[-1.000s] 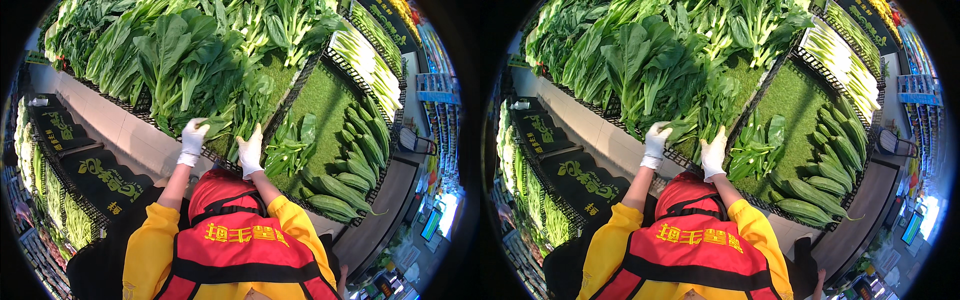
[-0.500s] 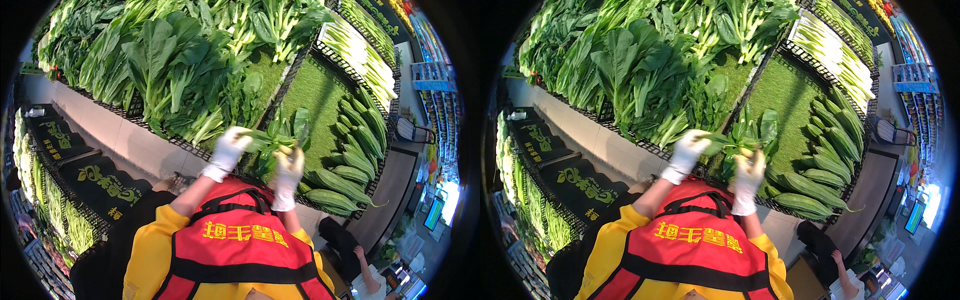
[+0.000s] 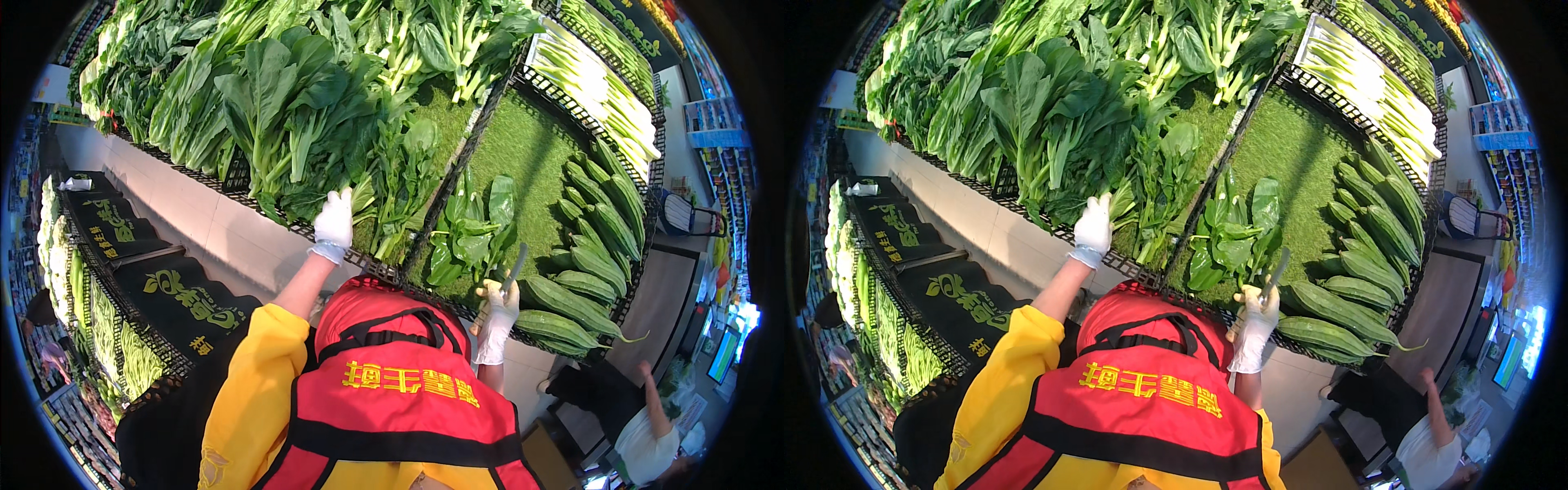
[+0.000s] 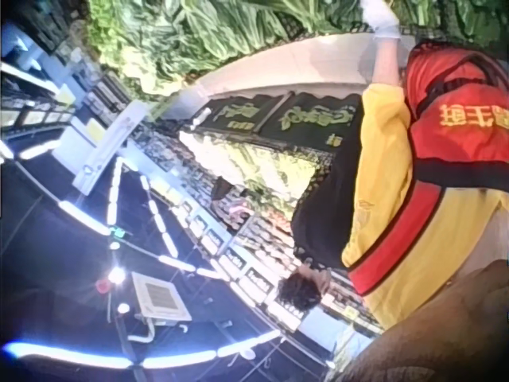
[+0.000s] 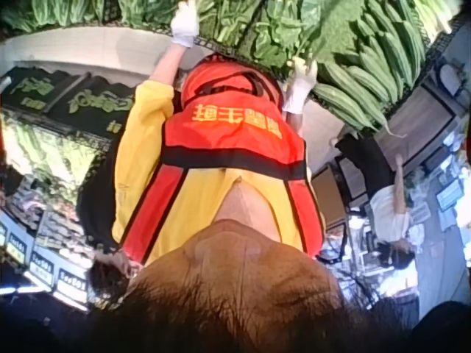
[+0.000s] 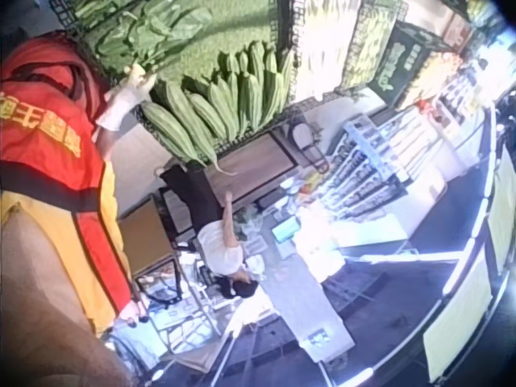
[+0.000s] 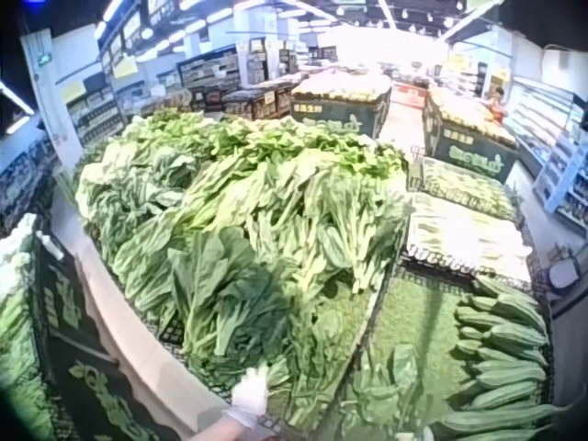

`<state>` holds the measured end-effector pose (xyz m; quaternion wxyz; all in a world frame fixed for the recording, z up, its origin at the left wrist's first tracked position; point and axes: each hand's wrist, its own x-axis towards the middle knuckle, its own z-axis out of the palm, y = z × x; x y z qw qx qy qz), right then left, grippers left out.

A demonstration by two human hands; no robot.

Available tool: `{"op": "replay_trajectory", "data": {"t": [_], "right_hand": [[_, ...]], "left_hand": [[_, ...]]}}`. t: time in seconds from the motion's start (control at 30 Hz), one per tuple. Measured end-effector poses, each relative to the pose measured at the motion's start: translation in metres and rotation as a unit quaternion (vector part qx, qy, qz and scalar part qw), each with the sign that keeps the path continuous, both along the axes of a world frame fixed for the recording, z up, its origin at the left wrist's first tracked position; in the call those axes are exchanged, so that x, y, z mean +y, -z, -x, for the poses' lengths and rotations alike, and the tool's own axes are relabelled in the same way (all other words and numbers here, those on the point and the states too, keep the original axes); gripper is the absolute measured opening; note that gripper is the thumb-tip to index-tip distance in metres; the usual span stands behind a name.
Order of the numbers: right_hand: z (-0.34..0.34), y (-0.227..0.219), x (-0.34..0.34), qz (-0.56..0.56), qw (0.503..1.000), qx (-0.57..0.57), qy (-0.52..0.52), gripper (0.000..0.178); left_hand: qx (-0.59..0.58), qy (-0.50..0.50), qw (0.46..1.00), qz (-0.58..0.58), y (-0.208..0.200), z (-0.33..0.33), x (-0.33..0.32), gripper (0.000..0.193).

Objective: The person walks through a supermarket produce section and trims the ends of leafy green vegetables using a small knife. The trimmed ends are discarded, and the cleaned vegetables are placed back on the display.

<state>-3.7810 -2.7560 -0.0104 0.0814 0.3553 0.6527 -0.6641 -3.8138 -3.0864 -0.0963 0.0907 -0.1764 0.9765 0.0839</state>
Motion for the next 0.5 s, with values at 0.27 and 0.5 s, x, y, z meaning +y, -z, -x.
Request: {"op": "replay_trajectory", "data": {"t": [0.27, 0.5], "right_hand": [[0.006, -0.004, -0.007, 0.014, 0.993, 0.009, -0.117, 0.051], [0.007, -0.020, -0.025, 0.060, 0.980, 0.012, -0.189, 0.053]], "left_hand": [[-0.203, -0.084, 0.836, -0.503, -0.058, 0.042, -0.065, 0.042], [-0.128, -0.195, 0.580, -0.780, -0.141, 0.053, -0.072, 0.019]]}}
